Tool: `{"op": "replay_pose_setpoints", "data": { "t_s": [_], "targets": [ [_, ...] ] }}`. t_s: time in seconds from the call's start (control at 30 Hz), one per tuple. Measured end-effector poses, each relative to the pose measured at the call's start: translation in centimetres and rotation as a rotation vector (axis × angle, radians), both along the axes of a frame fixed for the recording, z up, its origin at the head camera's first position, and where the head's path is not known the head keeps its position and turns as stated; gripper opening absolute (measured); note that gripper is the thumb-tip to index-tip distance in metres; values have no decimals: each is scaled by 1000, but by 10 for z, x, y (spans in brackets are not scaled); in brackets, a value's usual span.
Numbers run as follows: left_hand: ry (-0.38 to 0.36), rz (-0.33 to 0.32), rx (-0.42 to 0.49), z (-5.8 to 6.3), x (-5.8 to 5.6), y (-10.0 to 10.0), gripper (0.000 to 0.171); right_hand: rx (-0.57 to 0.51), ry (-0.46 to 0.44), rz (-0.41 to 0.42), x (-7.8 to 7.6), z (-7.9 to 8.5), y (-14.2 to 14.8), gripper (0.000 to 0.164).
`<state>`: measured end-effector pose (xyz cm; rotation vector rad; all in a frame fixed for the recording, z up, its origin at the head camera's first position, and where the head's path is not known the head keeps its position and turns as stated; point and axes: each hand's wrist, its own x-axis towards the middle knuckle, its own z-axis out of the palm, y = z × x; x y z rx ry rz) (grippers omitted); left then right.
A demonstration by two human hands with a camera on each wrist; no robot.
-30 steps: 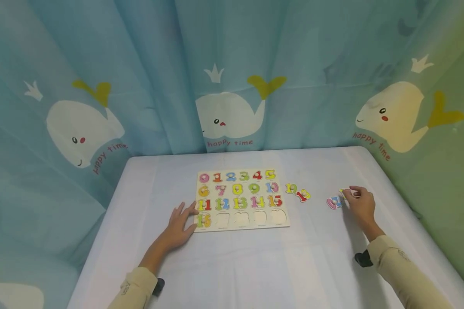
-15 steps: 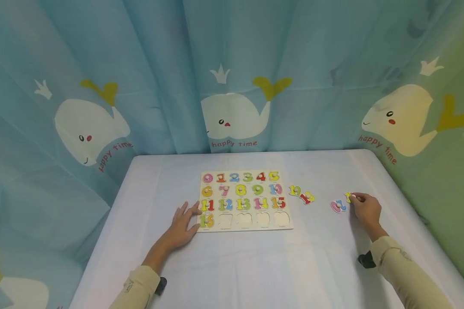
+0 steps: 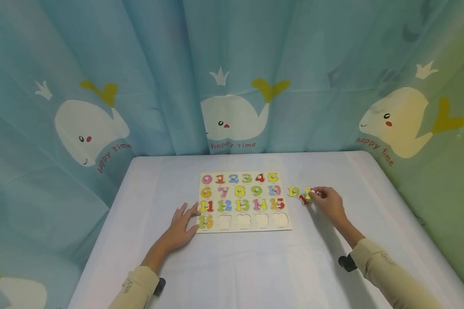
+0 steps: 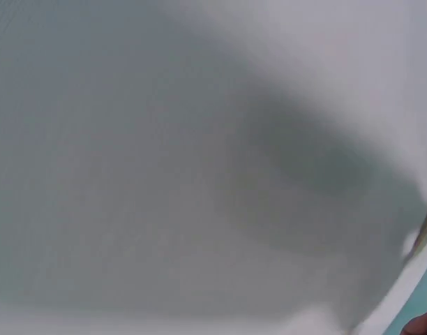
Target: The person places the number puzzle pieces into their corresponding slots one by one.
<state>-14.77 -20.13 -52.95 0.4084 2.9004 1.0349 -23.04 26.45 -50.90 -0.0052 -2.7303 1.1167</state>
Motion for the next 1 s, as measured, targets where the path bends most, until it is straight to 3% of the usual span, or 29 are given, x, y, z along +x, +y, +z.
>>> {"op": "replay_pose_setpoints", "data": {
  "t_s": [0.17, 0.33, 0.53, 0.7, 1.0],
  "targets": [
    [-5, -13, -4, -1, -1, 0, 33, -49, -36, 120, 8, -4, -56, 25],
    [4, -8, -7, -2, 0, -2, 32, -85, -6, 285, 28, -11, -112, 16],
    [23, -1, 0, -4, 2, -4, 31, -13, 34, 438, 41, -19, -168, 14],
    [4, 2, 6, -4, -1, -1, 32, 61, 92, 470, 41, -24, -195, 15],
    [-6, 7, 2, -2, -1, -1, 31, 42, 112, 444, 45, -25, -221, 15]
  ]
}}
